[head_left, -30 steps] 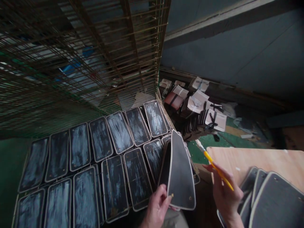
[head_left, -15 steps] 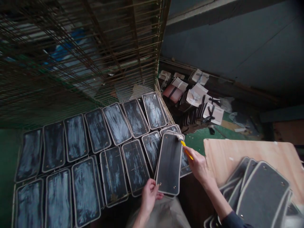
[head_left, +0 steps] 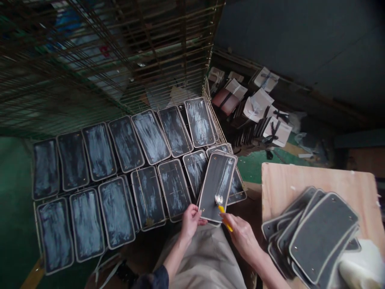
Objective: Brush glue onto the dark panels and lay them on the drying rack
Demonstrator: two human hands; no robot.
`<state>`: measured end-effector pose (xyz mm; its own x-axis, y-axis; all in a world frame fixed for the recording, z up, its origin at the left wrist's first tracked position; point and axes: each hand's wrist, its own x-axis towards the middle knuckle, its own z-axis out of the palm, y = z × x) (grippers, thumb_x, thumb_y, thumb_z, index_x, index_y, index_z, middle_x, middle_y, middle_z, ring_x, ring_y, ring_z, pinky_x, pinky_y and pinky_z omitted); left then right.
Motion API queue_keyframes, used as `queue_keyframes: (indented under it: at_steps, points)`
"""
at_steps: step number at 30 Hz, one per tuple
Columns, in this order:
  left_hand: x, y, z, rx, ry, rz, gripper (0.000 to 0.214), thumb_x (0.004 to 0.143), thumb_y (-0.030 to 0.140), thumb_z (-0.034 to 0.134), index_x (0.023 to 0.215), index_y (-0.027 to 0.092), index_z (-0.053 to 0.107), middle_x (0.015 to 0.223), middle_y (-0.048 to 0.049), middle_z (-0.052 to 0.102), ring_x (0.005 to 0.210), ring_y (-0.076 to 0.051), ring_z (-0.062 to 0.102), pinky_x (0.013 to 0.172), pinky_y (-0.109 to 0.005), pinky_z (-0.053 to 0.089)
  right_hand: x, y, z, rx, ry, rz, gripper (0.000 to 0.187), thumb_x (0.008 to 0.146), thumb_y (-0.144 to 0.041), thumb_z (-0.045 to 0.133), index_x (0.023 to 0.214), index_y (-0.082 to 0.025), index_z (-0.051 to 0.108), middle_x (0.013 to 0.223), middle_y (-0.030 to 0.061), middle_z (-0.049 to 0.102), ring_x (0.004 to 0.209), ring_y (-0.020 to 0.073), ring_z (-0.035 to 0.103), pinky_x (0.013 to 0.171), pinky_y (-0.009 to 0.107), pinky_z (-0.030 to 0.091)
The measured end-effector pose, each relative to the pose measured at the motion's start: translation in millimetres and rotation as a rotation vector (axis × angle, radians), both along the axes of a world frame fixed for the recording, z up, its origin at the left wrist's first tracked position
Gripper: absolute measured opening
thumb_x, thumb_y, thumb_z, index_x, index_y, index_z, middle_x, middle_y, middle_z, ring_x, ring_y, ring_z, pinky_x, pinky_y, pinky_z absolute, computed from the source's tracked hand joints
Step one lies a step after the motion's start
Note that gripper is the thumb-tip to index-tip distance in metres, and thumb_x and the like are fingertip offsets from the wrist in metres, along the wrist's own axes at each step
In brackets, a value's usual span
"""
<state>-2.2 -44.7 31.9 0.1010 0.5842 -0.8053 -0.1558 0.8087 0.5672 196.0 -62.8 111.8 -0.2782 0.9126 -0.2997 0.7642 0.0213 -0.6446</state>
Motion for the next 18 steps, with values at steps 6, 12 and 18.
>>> queue_keyframes:
  at_steps: [6,12,18]
  points:
    - [-1.2,2.6,1.9,-0.018,0.005,-0.013,0.044,0.067,0.054,0.068,0.079,0.02,0.042,0.06,0.0046,0.059,0.054,-0.02,0.069,0.05,-0.027,0.055,-13.6,9.5,22.7,-0.249,0.218,-0.067,0.017,0.095,-0.02,0.038,0.102,-0.022,0.053,0.079,0.0013,0.063,0.068,0.0161,0.062,0.062,0.024,0.046]
    - [-1.8,2.1,-1.5,-0.004,0.01,-0.038,0.04,0.069,0.051,0.066,0.083,0.019,0.045,0.061,0.0044,0.059,0.049,-0.018,0.066,0.044,-0.025,0.051,2.9,59.1,3.5,-0.344,0.409,-0.083,0.018,0.095,-0.031,0.041,0.098,-0.02,0.055,0.071,-0.0008,0.063,0.064,0.0155,0.063,0.062,0.024,0.048]
    - [-2.0,0.5,-6.4,0.035,0.046,-0.064,0.039,0.07,0.051,0.065,0.082,0.018,0.048,0.06,0.0044,0.057,0.046,-0.016,0.064,0.041,-0.023,0.049,28.4,124.2,-26.7,0.003,0.36,-0.293,0.02,0.095,-0.032,0.043,0.107,-0.02,0.055,0.077,0.0011,0.068,0.073,0.0168,0.067,0.068,0.026,0.05]
